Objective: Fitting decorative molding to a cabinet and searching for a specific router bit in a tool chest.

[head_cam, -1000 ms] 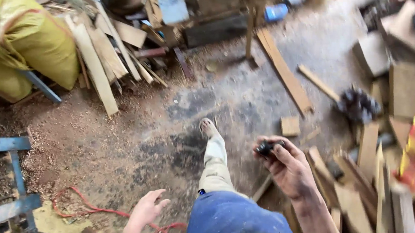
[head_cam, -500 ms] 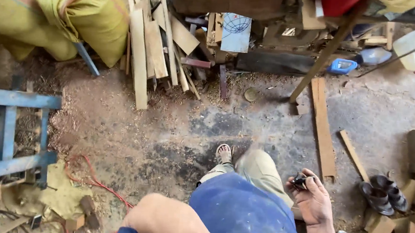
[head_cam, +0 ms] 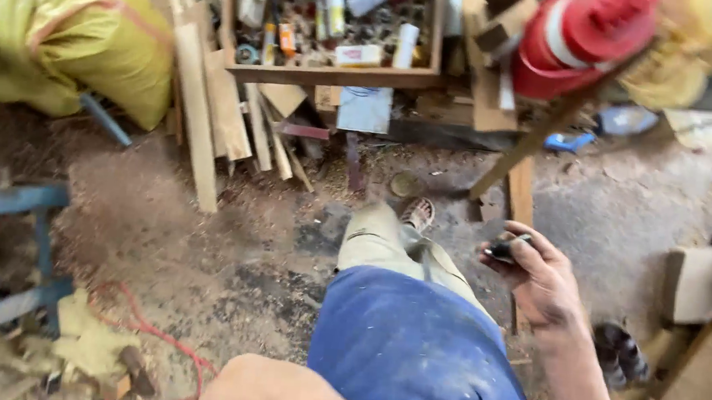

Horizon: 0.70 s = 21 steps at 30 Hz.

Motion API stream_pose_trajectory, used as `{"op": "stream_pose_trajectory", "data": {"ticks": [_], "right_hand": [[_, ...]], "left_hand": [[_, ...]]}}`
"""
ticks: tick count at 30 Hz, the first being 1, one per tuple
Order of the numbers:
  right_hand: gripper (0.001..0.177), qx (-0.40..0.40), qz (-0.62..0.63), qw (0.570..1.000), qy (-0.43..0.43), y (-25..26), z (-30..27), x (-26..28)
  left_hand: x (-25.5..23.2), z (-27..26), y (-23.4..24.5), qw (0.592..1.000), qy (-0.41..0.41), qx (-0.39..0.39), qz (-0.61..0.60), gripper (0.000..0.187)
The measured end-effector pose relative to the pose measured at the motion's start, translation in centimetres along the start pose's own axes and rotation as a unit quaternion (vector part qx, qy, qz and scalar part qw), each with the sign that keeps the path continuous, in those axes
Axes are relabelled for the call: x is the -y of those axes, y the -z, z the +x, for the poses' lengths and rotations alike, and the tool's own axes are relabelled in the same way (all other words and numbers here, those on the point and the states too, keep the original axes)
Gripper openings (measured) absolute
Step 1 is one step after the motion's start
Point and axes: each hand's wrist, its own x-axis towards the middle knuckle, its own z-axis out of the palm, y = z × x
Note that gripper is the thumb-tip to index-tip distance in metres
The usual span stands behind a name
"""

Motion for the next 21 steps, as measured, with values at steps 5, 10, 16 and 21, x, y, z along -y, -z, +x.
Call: {"op": "stream_pose_trajectory", "data": {"ticks": [5, 10, 16, 21], "right_hand": [[0.026, 0.007, 0.039, 0.999, 0.0, 0.8, 4.0, 3.6], [0.025, -0.074, 0.057, 0.996, -0.007, 1.1, 6.2, 2.8], [0.028, -0.094, 0.079, 0.991, -0.048, -2.1, 10.3, 1.7], [0.03, -0.067, 0.092, 0.989, -0.094, -4.1, 14.5, 3.7]], "left_hand": [[12.2, -1.2, 7.7, 0.996, -0.023, 0.039, 0.081, 0.024], [28.4, -2.6, 19.4, 0.899, 0.431, -0.052, 0.058, 0.015], [46.9, -3.3, 28.0, 0.858, 0.403, -0.153, 0.279, 0.02], [53.3, -1.0, 29.1, 0.825, 0.384, -0.126, 0.394, 0.022]]}}
